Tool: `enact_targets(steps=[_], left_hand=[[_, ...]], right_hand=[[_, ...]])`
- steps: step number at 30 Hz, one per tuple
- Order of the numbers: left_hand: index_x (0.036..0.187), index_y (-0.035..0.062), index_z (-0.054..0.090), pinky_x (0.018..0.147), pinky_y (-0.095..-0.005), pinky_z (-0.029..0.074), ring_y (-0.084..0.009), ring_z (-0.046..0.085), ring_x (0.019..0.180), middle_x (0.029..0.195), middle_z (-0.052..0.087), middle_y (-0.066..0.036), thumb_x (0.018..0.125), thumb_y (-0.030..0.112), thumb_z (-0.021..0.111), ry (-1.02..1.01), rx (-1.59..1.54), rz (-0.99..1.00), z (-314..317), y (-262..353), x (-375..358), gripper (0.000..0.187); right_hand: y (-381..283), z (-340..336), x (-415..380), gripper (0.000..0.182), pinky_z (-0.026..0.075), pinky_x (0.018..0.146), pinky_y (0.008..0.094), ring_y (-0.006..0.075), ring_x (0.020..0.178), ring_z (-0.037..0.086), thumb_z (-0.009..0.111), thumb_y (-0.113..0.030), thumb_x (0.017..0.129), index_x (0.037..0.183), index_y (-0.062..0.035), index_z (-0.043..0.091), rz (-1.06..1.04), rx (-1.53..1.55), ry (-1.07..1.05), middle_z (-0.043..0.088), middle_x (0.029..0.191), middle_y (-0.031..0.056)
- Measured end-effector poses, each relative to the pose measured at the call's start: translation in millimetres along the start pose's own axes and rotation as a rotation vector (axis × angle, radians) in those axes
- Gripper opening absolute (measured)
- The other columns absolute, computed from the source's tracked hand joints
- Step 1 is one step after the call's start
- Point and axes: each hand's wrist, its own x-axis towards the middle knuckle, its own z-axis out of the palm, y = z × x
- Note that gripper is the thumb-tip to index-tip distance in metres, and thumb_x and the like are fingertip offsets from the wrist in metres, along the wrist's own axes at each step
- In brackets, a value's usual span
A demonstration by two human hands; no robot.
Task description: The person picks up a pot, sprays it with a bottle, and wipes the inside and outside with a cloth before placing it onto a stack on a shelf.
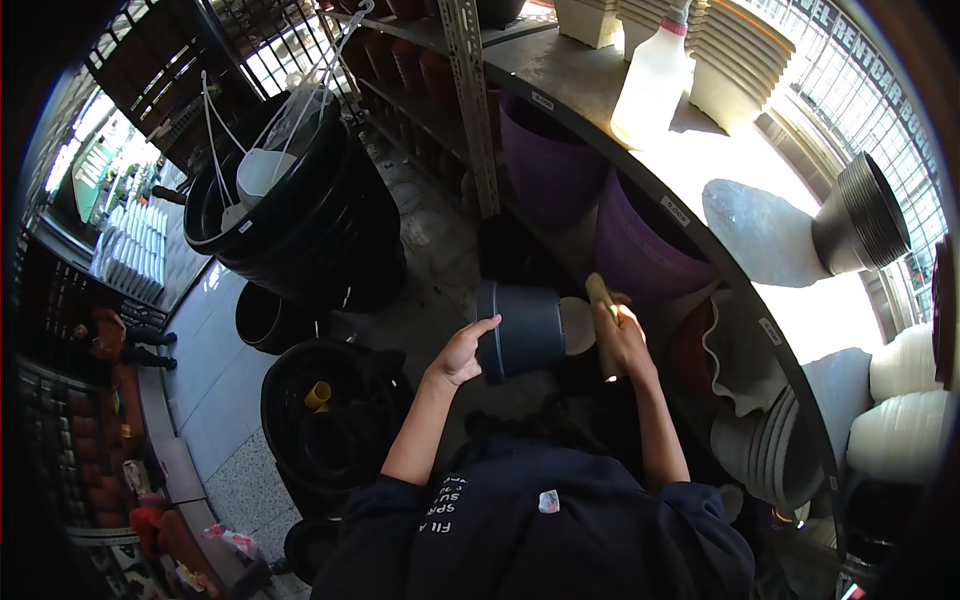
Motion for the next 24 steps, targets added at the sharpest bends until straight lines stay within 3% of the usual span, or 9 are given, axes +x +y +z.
enact_targets(steps=[2, 4, 5, 6, 10, 14, 18, 20, 24], left_hand=[[0.119, -0.0012, 0.049, 0.093, -0.0372, 0.044, -0.0228, 0.056, 0.106, 0.115, 0.057, -0.013, 0.092, 0.042, 0.042, -0.036, -0.058, 0.059, 17, -4, 8, 0.051], [0.124, 0.0013, 0.046, 0.097, -0.0379, 0.040, -0.0237, 0.052, 0.111, 0.120, 0.053, -0.013, 0.092, 0.052, 0.035, 0.006, -0.101, 0.088, 29, -14, 22, 0.060], [0.126, 0.0025, 0.044, 0.099, -0.0380, 0.038, -0.0241, 0.050, 0.114, 0.123, 0.052, -0.012, 0.092, 0.055, 0.030, 0.068, -0.113, 0.092, 30, -21, 32, 0.064], [0.128, 0.0037, 0.042, 0.101, -0.0380, 0.036, -0.0245, 0.048, 0.116, 0.126, 0.050, -0.012, 0.091, 0.059, 0.025, 0.129, -0.123, 0.099, 31, -23, 39, 0.069], [0.122, 0.0010, 0.046, 0.097, -0.0388, 0.040, -0.0263, 0.051, 0.112, 0.120, 0.053, -0.013, 0.092, 0.058, 0.023, -0.088, -0.323, 0.141, 19, -9, 34, 0.069], [0.119, -0.0024, 0.047, 0.094, -0.0402, 0.042, -0.0284, 0.053, 0.109, 0.118, 0.054, -0.015, 0.093, 0.053, 0.027, 0.147, -0.326, 0.086, 14, -5, 34, 0.064], [0.119, -0.0026, 0.047, 0.095, -0.0420, 0.042, -0.0293, 0.052, 0.111, 0.121, 0.053, -0.016, 0.094, 0.050, 0.032, 0.330, -0.302, 0.174, 13, 8, 28, 0.060], [0.122, -0.0027, 0.046, 0.096, -0.0417, 0.042, -0.0295, 0.051, 0.113, 0.124, 0.051, -0.016, 0.093, 0.050, 0.034, 0.128, -0.440, 0.289, -9, 12, 32, 0.061], [0.115, -0.0078, 0.049, 0.089, -0.0365, 0.047, -0.0246, 0.058, 0.104, 0.114, 0.057, -0.016, 0.091, 0.039, 0.049, 0.304, -0.155, 0.514, 14, 50, 1, 0.052]], right_hand=[[-19, 8, -3, 0.039, 0.048, 0.072, 0.0390, 0.0333, 0.084, 0.061, 0.051, -0.037, 0.089, 0.113, -0.0072, 0.056, -0.353, -0.178, 0.228, 0.057, 0.092, 0.0215], [-62, 27, -32, 0.035, 0.050, 0.075, 0.0445, 0.0438, 0.085, 0.059, 0.059, -0.030, 0.085, 0.115, -0.0121, 0.057, -0.424, -0.255, 0.260, 0.038, 0.122, 0.0278], [-73, 44, -42, 0.038, 0.051, 0.074, 0.0434, 0.0434, 0.093, 0.057, 0.062, -0.027, 0.081, 0.116, -0.0127, 0.057, -0.473, -0.339, 0.223, 0.041, 0.120, 0.0264], [-64, 68, -41, 0.039, 0.051, 0.070, 0.0395, 0.0366, 0.092, 0.057, 0.063, -0.024, 0.079, 0.117, -0.0151, 0.057, -0.772, -0.435, 0.353, 0.043, 0.122, 0.0218], [-53, 88, -42, 0.042, 0.050, 0.066, 0.0333, 0.0253, 0.080, 0.053, 0.062, -0.020, 0.077, 0.119, -0.0216, 0.056, -0.855, -0.586, 0.372, 0.046, 0.122, 0.0118], [-38, 85, -48, 0.049, 0.050, 0.068, 0.0320, 0.0231, 0.080, 0.053, 0.065, -0.017, 0.073, 0.120, -0.0241, 0.054, -0.958, -0.620, 0.337, 0.047, 0.121, 0.0081], [-19, 84, -50, 0.055, 0.051, 0.068, 0.0323, 0.0221, 0.079, 0.053, 0.067, -0.012, 0.068, 0.120, -0.0246, 0.055, -0.981, -0.570, 0.227, 0.049, 0.120, 0.0072], [-3, 87, -50, 0.056, 0.051, 0.068, 0.0329, 0.0221, 0.079, 0.054, 0.067, -0.010, 0.066, 0.119, -0.0251, 0.056, -0.992, -0.552, 0.200, 0.050, 0.119, 0.0074], [18, 80, -48, 0.036, 0.051, 0.077, 0.0381, 0.0317, 0.098, 0.057, 0.063, -0.011, 0.078, 0.114, -0.0111, 0.059, -0.514, -0.236, 0.086, 0.050, 0.118, 0.0141]])
